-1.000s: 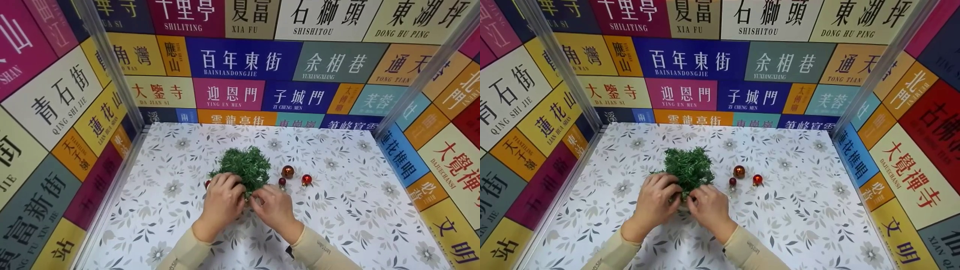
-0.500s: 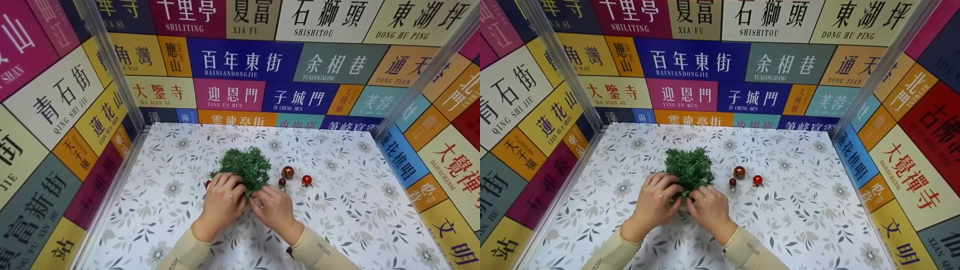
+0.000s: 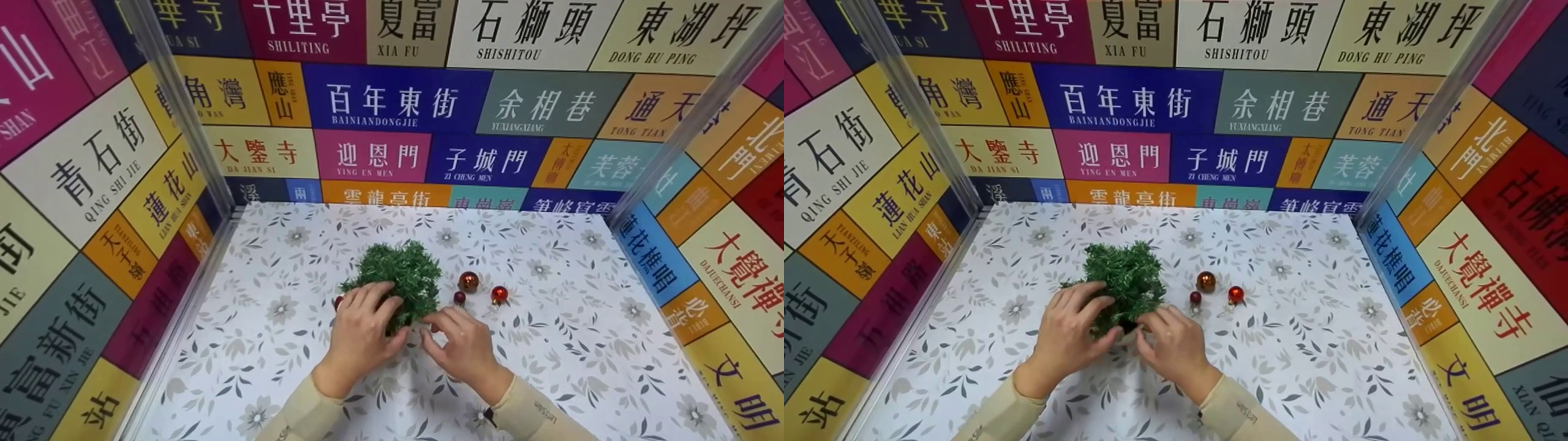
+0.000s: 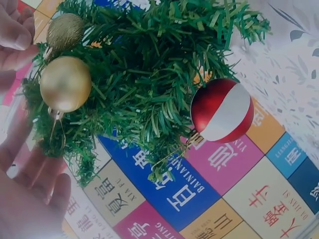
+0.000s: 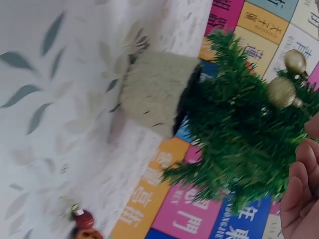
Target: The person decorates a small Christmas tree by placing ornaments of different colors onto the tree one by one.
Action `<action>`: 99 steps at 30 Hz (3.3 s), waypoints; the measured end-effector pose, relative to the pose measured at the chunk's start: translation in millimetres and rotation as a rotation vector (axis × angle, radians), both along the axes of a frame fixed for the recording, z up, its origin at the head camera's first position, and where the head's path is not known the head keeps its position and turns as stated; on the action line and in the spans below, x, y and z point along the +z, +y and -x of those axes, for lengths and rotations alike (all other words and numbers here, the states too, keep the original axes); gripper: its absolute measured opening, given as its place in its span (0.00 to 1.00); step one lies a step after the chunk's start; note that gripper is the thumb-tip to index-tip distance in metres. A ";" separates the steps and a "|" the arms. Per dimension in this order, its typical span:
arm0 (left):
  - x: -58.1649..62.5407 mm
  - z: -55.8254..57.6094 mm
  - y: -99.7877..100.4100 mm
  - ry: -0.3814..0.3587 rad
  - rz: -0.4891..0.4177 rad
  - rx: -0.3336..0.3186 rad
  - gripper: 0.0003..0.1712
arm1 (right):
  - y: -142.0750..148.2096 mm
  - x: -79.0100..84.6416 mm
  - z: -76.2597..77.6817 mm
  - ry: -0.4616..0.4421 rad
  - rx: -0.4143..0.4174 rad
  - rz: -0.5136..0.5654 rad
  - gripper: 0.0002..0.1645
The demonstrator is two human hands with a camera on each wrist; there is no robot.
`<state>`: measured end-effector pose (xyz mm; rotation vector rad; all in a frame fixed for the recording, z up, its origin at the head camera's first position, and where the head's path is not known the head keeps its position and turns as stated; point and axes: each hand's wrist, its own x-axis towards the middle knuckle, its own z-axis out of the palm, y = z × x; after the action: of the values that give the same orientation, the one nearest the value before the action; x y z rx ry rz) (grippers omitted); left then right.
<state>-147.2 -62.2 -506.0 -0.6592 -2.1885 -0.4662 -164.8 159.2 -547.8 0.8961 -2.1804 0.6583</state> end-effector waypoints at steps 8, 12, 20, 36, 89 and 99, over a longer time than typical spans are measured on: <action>-3.7 -2.0 -6.3 -0.034 0.018 0.074 0.40 | 33.6 -29.5 9.2 -0.098 -0.053 -0.084 0.11; -5.0 -3.4 -8.2 -0.051 0.038 0.100 0.39 | 53.3 -45.7 15.4 -0.206 -0.127 -0.162 0.13; -6.1 -3.3 -9.0 -0.051 0.051 0.100 0.37 | 90.7 -75.5 30.6 -0.392 -0.265 -0.194 0.15; -5.7 -1.0 -7.7 -0.061 0.040 0.066 0.36 | 147.7 -90.4 90.8 -0.511 -0.387 -0.175 0.28; -2.7 3.3 -33.5 -0.135 0.094 -0.022 0.35 | 167.4 -105.1 123.8 -0.564 -0.326 -0.236 0.27; -1.0 2.5 -40.8 -0.172 0.090 -0.035 0.33 | 167.7 -107.2 125.9 -0.561 -0.322 -0.226 0.28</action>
<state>-149.7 -103.1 -507.0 -0.7299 -2.3749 -0.4597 -290.7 326.9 -655.0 0.4755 -2.8664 0.5533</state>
